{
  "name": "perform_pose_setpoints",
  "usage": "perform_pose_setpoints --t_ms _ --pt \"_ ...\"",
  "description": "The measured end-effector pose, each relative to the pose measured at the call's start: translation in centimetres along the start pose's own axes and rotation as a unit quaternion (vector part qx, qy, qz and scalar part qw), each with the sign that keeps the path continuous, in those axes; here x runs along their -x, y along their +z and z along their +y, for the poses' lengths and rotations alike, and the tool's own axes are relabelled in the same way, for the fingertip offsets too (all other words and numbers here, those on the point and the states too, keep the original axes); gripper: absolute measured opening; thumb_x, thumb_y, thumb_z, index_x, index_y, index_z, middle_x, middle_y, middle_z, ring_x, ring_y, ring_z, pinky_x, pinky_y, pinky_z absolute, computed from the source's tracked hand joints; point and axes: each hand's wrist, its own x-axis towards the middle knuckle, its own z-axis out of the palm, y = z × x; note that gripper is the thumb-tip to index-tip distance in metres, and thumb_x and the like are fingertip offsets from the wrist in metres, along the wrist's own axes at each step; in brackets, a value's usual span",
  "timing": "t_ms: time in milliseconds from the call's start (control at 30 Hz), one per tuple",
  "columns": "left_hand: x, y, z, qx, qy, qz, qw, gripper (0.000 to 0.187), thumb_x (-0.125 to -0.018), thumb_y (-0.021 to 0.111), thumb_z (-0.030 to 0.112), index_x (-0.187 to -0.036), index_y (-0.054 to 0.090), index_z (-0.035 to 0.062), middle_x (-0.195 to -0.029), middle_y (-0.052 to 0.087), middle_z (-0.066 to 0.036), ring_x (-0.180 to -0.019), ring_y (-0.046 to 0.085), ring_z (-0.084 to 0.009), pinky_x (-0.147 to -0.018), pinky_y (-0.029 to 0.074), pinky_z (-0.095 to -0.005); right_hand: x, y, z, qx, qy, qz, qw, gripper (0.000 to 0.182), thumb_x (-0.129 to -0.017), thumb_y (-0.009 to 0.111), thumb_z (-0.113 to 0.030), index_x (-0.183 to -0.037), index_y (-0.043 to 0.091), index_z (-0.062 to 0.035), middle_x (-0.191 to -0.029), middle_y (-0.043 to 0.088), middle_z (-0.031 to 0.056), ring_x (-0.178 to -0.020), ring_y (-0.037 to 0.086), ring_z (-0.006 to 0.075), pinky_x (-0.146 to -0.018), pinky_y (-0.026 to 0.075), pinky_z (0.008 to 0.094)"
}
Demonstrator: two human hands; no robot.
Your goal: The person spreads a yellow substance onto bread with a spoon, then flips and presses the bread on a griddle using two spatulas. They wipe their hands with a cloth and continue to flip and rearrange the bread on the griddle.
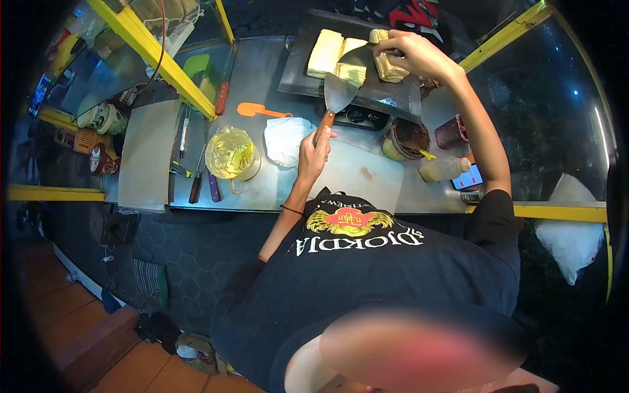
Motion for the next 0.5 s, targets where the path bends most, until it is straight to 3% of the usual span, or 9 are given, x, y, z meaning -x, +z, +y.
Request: perform_pose_setpoints --t_ms 100,267,433,500 --pt "0.1 -0.1 0.2 0.000 0.005 -0.003 1.000 0.044 -0.101 0.053 0.041 -0.092 0.067 0.0004 -0.053 0.040 0.006 -0.046 0.039 -0.0034 -0.043 0.032 -0.0233 -0.4 -1.0 0.6 0.044 0.054 0.015 0.998 0.026 -0.092 0.062 -0.015 -0.118 0.066 -0.0127 -0.093 0.054 0.0127 -0.089 0.058 0.0302 -0.080 0.048 0.0410" --pt "0.1 -0.3 0.1 0.003 0.008 0.003 1.000 0.044 -0.101 0.052 0.041 -0.092 0.067 0.0004 -0.053 0.041 0.006 -0.046 0.039 -0.0033 -0.044 0.032 -0.0236 -2.2 1.1 4.4 0.080 0.047 0.095 0.991 0.046 -0.092 0.059 -0.015 -0.137 0.054 -0.0105 -0.116 0.060 0.0184 -0.106 0.061 0.0381 -0.090 0.051 0.0452" --pt "0.1 -0.6 0.3 0.002 0.005 0.009 1.000 0.045 -0.101 0.052 0.042 -0.093 0.067 0.0005 -0.055 0.042 0.005 -0.047 0.040 -0.0034 -0.044 0.033 -0.0233 -3.4 2.0 5.8 0.058 -0.005 0.092 0.994 0.044 -0.093 0.058 -0.015 -0.136 0.055 -0.0085 -0.119 0.060 0.0184 -0.109 0.059 0.0388 -0.094 0.050 0.0447" --pt "0.1 -0.7 0.3 0.005 0.003 0.011 1.000 0.045 -0.101 0.052 0.042 -0.093 0.067 0.0005 -0.055 0.042 0.005 -0.047 0.039 -0.0035 -0.044 0.033 -0.0234 -3.5 2.2 5.8 0.058 0.002 0.070 0.996 0.043 -0.091 0.060 -0.017 -0.134 0.058 -0.0080 -0.119 0.061 0.0158 -0.109 0.061 0.0351 -0.095 0.049 0.0415"
